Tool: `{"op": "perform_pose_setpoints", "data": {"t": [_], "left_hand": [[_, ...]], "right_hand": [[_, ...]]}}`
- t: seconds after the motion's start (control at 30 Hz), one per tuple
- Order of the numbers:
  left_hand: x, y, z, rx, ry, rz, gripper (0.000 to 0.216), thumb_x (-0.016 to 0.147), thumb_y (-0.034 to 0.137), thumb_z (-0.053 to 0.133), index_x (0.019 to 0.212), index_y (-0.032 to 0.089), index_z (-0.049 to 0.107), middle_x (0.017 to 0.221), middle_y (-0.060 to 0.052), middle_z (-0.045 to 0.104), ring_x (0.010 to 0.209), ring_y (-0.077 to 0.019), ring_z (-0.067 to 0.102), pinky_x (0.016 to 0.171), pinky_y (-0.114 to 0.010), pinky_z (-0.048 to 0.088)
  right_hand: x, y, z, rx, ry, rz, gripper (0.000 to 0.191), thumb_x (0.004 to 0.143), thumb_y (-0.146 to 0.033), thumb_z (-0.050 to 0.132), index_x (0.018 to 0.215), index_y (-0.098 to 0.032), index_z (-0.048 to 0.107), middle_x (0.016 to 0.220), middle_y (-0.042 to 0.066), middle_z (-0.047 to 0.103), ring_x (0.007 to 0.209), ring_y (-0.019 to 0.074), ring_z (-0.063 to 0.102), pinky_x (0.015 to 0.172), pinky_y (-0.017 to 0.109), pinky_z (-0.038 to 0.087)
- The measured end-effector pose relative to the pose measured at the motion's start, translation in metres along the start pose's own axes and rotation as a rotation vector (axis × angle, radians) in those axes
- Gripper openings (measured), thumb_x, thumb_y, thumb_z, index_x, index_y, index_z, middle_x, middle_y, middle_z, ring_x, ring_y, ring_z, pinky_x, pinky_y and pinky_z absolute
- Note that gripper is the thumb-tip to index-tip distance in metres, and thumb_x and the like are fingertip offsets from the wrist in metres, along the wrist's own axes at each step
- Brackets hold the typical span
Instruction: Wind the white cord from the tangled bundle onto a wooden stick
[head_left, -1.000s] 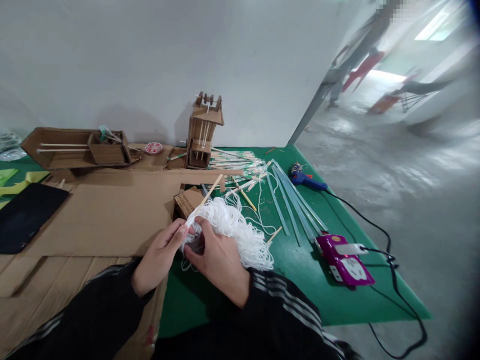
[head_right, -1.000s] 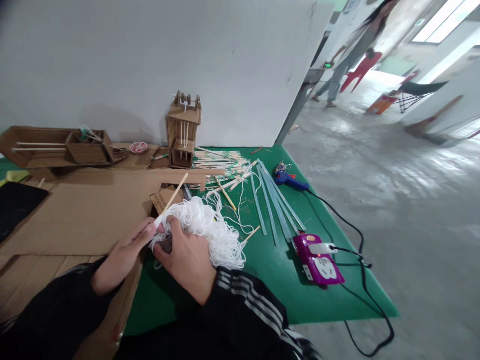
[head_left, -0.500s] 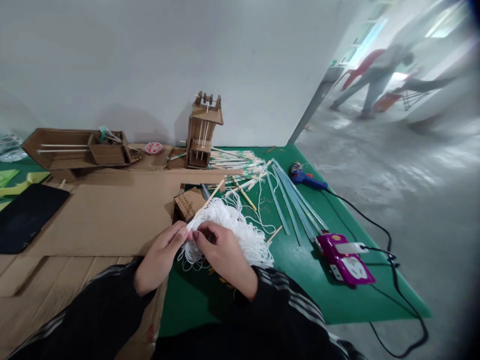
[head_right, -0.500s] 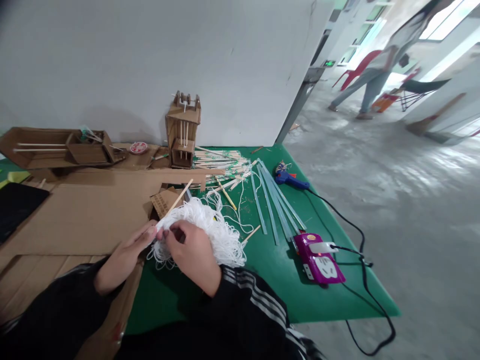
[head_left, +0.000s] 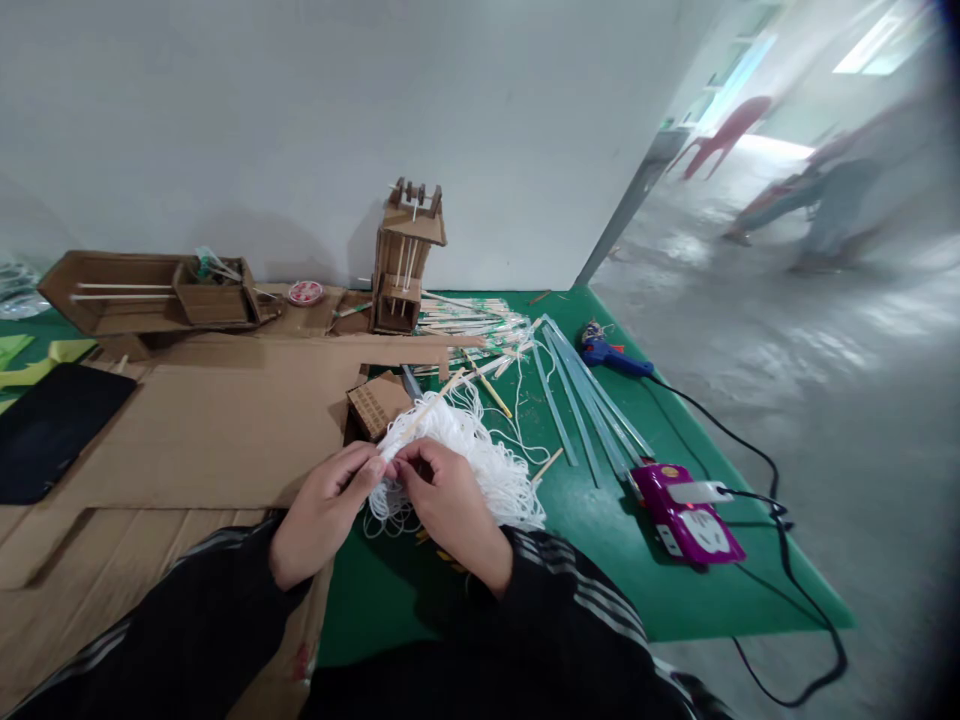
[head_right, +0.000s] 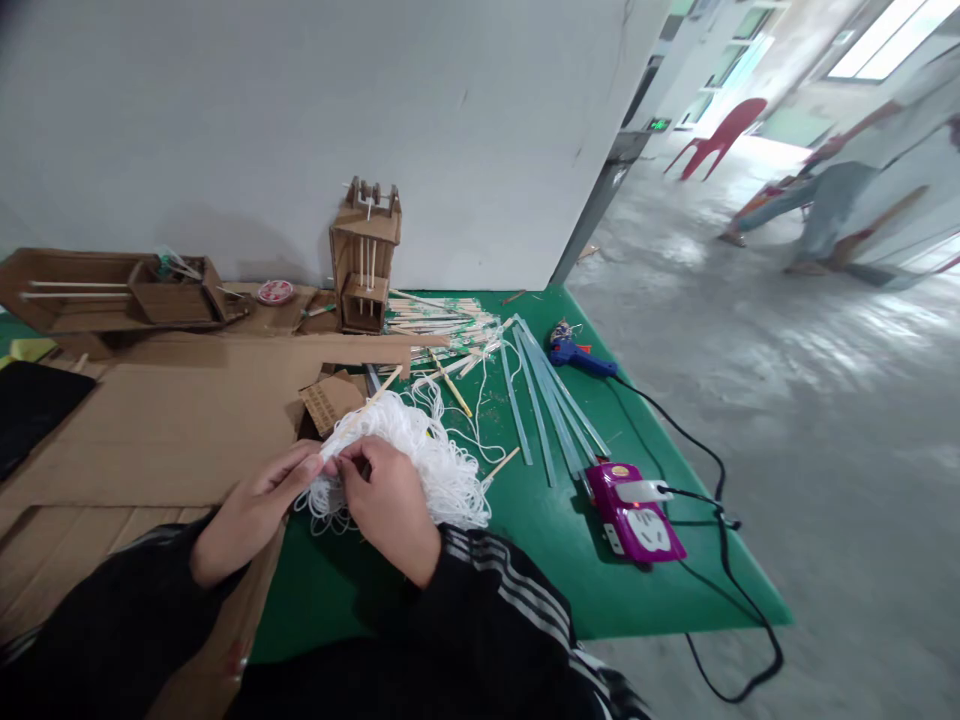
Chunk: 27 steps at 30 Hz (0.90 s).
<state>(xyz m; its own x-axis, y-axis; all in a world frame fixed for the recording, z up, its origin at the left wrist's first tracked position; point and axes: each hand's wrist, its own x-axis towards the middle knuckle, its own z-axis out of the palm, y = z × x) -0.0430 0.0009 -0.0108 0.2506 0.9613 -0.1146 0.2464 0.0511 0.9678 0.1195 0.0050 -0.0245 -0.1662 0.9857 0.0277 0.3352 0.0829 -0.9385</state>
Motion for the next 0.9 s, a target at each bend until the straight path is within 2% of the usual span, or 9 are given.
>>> {"op": "perform_pose_setpoints", "data": {"t": [0.17,0.27,0.43,0.53,0.6,0.73,0.8,0.9], "left_hand": [[0.000,-0.006,-0.002,-0.229,0.123,-0.123,0.029,0.087,0.046,0.060,0.090,0.019,0.069,0.072,0.000,0.059,0.070,-0.0170,0.051,0.066,-0.025,0.039],[-0.001,-0.009,-0.001,-0.314,0.161,-0.134,0.031,0.086,0.049,0.059,0.088,0.020,0.069,0.074,0.001,0.060,0.072,-0.0168,0.053,0.068,-0.026,0.042],[0.000,-0.004,0.002,-0.441,0.212,-0.162,0.030,0.081,0.048,0.065,0.080,0.018,0.069,0.077,-0.001,0.066,0.075,-0.0166,0.055,0.071,-0.025,0.044],[0.001,-0.001,0.003,-0.469,0.213,-0.167,0.029,0.081,0.046,0.065,0.080,0.017,0.069,0.078,-0.002,0.067,0.075,-0.0160,0.056,0.072,-0.025,0.045],[0.001,-0.001,0.003,-0.485,0.204,-0.172,0.028,0.081,0.045,0.065,0.080,0.017,0.069,0.077,-0.002,0.067,0.074,-0.0165,0.058,0.071,-0.025,0.045],[0.001,0.000,0.004,-0.507,0.184,-0.174,0.028,0.079,0.045,0.067,0.079,0.017,0.069,0.076,-0.002,0.067,0.075,-0.0185,0.060,0.070,-0.027,0.046],[0.001,0.001,0.004,-0.517,0.178,-0.171,0.028,0.078,0.045,0.069,0.078,0.017,0.069,0.077,-0.002,0.068,0.078,-0.0192,0.061,0.071,-0.027,0.047],[0.001,0.002,0.005,-0.529,0.173,-0.174,0.028,0.076,0.045,0.070,0.080,0.017,0.069,0.080,-0.003,0.069,0.081,-0.0195,0.061,0.070,-0.026,0.047]], "right_hand": [[-0.002,-0.001,-0.004,-0.021,0.006,0.005,0.017,0.092,-0.027,0.049,0.085,-0.019,0.062,0.075,0.000,0.064,0.066,0.0132,0.056,0.058,0.023,0.042],[-0.002,0.000,-0.004,-0.051,0.023,0.022,0.015,0.090,-0.028,0.050,0.082,-0.019,0.058,0.068,-0.002,0.059,0.060,0.0124,0.053,0.053,0.022,0.039],[-0.003,0.001,-0.001,-0.109,0.048,0.025,0.009,0.085,-0.023,0.054,0.077,-0.019,0.056,0.068,-0.002,0.059,0.062,0.0126,0.053,0.057,0.023,0.038],[-0.004,0.001,0.000,-0.145,0.053,0.013,0.007,0.083,-0.019,0.055,0.076,-0.020,0.057,0.072,-0.001,0.060,0.065,0.0131,0.053,0.060,0.024,0.038],[-0.006,0.000,-0.001,-0.135,0.067,0.002,0.002,0.082,-0.018,0.055,0.083,-0.020,0.057,0.073,-0.002,0.060,0.065,0.0132,0.054,0.060,0.024,0.039],[-0.008,-0.004,-0.004,-0.043,0.033,-0.112,0.013,0.088,-0.020,0.050,0.097,-0.020,0.060,0.077,-0.001,0.062,0.064,0.0128,0.055,0.059,0.023,0.042],[-0.008,-0.005,-0.004,-0.033,0.010,-0.183,0.016,0.091,-0.021,0.049,0.097,-0.020,0.064,0.082,0.002,0.065,0.068,0.0133,0.058,0.061,0.023,0.044],[-0.007,-0.006,-0.002,-0.055,0.040,-0.212,0.018,0.092,-0.020,0.050,0.092,-0.020,0.068,0.089,0.004,0.068,0.078,0.0148,0.061,0.070,0.024,0.047]]}}
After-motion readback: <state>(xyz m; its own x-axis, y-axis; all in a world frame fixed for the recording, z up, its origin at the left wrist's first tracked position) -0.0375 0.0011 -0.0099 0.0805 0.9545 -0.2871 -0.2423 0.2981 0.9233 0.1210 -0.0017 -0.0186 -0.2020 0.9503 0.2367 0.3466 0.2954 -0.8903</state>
